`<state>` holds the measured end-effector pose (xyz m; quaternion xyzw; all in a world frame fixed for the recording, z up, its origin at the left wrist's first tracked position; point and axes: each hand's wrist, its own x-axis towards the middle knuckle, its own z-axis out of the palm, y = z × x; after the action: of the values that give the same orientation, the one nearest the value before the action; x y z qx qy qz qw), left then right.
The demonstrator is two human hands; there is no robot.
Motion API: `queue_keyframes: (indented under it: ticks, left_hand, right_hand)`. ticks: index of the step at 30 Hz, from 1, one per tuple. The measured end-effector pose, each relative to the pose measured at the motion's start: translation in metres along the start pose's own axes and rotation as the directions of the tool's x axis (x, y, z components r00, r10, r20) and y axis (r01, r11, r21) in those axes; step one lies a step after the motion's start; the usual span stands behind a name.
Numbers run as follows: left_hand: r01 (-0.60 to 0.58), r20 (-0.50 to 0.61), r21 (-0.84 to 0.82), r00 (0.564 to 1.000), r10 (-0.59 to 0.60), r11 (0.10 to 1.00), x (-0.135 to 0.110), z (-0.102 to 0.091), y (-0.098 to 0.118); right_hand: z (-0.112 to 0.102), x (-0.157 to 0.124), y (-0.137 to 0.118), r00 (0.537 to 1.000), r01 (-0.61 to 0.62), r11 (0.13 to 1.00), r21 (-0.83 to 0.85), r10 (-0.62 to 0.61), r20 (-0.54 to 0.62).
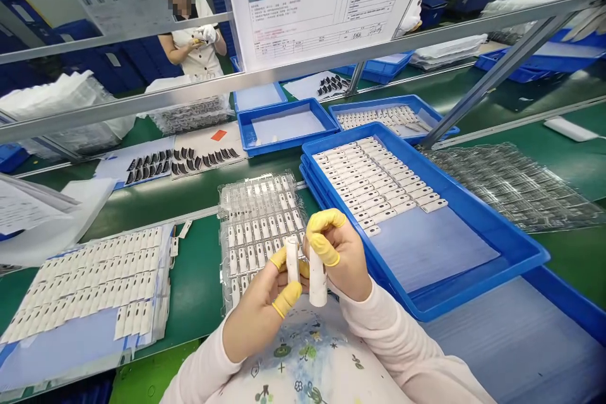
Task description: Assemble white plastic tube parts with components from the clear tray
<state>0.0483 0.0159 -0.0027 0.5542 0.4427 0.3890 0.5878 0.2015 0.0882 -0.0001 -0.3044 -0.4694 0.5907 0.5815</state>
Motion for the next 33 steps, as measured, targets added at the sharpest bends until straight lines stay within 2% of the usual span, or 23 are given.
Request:
queue_keyframes:
  ticks: [2,8,11,17,23,28,31,33]
  left_hand:
    - [0.047,0.038,-0.137,0.998,-0.043,0.989,-0.001,0.0,0.005]
    - [0.087,0.075,-0.316,0.995,-0.066,0.945,0.0,-0.003,0.004]
    - [0.095,0.094,-0.373,0.994,-0.064,0.923,-0.001,-0.003,0.005]
    - [0.078,0.116,-0.459,0.993,-0.028,0.885,-0.003,-0.003,0.003]
    - [0.1,0.134,-0.475,0.99,-0.041,0.874,-0.003,-0.006,0.005]
    - [0.097,0.153,-0.489,0.988,-0.025,0.867,-0.002,-0.005,0.002]
    - [0.007,0.107,-0.385,0.994,0.037,0.923,-0.004,-0.005,-0.004]
    - [-0.125,0.005,-0.205,0.992,0.129,0.971,-0.007,-0.006,-0.008]
  right_hand:
    - [0.006,0.001,-0.001,1.0,0.023,1.0,0.014,-0.023,-0.011]
    - [0.015,0.005,-0.002,0.998,0.038,0.997,0.074,-0.041,0.049]
    - [0.016,0.008,0.0,0.998,0.035,0.996,0.084,-0.039,0.044]
    - [0.022,0.009,0.003,0.994,-0.011,0.987,0.159,-0.007,0.111]
    - [0.027,0.012,0.003,0.988,0.081,0.987,0.14,-0.099,0.122]
    - [0.03,0.013,0.006,0.964,0.242,0.968,0.062,-0.247,0.095]
    - [0.026,0.012,0.011,0.927,0.365,0.931,-0.001,-0.363,0.094]
    - [0.018,0.01,0.014,0.884,0.462,0.884,-0.078,-0.451,0.122]
